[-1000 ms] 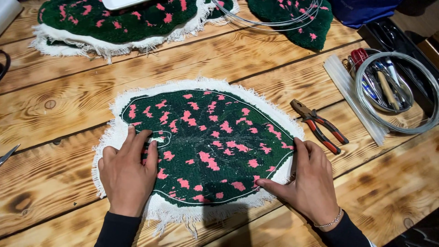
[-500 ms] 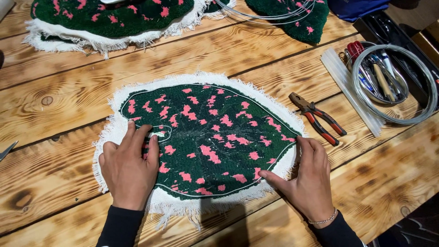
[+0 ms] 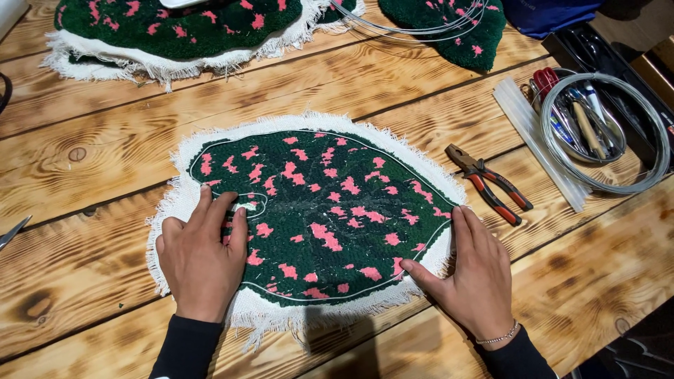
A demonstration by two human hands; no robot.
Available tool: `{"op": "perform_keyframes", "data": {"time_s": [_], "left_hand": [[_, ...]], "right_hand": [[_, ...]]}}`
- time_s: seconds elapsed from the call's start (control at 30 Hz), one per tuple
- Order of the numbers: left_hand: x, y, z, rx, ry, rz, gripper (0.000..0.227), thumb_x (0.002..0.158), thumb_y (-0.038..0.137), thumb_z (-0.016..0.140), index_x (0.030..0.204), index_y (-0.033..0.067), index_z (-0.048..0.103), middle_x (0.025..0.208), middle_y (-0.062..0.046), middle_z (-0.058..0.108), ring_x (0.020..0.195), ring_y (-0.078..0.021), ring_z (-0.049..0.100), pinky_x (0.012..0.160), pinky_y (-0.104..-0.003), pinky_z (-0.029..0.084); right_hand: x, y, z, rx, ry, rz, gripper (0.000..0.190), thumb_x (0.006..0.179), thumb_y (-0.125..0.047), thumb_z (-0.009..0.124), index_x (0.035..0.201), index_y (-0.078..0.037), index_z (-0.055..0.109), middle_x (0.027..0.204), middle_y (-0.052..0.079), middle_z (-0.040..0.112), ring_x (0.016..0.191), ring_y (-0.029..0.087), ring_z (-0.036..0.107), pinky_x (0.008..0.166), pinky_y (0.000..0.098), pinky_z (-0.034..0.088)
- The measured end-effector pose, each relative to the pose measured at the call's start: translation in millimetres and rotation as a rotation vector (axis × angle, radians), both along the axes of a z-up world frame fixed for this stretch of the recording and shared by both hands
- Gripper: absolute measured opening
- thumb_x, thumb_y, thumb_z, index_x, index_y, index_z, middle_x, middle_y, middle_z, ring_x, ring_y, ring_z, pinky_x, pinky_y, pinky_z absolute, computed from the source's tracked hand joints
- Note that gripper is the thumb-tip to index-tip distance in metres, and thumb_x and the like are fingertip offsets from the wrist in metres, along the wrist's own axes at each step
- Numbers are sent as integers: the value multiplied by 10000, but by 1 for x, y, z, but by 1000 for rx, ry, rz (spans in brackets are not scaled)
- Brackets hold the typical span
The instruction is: The person creates and trims a leaf-shaped tufted rug on a wooden workspace.
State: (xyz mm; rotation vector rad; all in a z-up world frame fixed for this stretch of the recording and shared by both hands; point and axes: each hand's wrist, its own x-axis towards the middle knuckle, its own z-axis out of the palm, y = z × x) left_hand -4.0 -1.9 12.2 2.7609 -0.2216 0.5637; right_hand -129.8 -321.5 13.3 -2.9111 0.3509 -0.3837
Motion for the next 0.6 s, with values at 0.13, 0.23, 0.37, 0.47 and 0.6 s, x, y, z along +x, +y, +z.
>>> {"op": "perform_keyframes", "data": {"time_s": [0.13,0.23,0.37,0.47,0.6], "left_hand": [[0,-1,1,-1,7,9,262,962,357,675,1178,241,768,1375,-49,702,782,-280,518,757,-386,429],[2,-1,-1,-6,-11,11,262,963,369,677,1170,235,766,1358,-54,704,787,-276,524,757,-386,430],[1,-1,-2,-20,1,26,264,951,361,674,1167,244,770,1341,-41,711,788,-265,529,754,-380,424],[2,-1,0,-36,18,26,294,938,365,672,1183,233,769,1344,-49,704,780,-260,530,747,-373,420],[3,0,-5,-39,-15,3,303,935,365,659,1181,231,774,1350,-62,694,805,-261,546,760,-372,420]], "right_hand": [[3,-2,9,31,18,6,1128,659,-753,711,1391,83,516,1402,246,537,1304,388,493,1081,497,336],[3,-4,14,-40,18,85,1057,695,-746,684,1334,84,547,1385,235,551,1320,377,490,1097,497,320],[2,-6,9,-88,19,124,1087,703,-746,668,1370,100,525,1399,233,550,1317,353,500,1104,493,307],[2,-10,1,-81,28,120,1100,699,-733,675,1400,97,505,1412,232,549,1315,338,506,1112,487,310],[1,-10,-2,-45,1,129,1103,703,-702,681,1483,50,474,1402,236,577,1294,334,533,1104,515,306]]}}
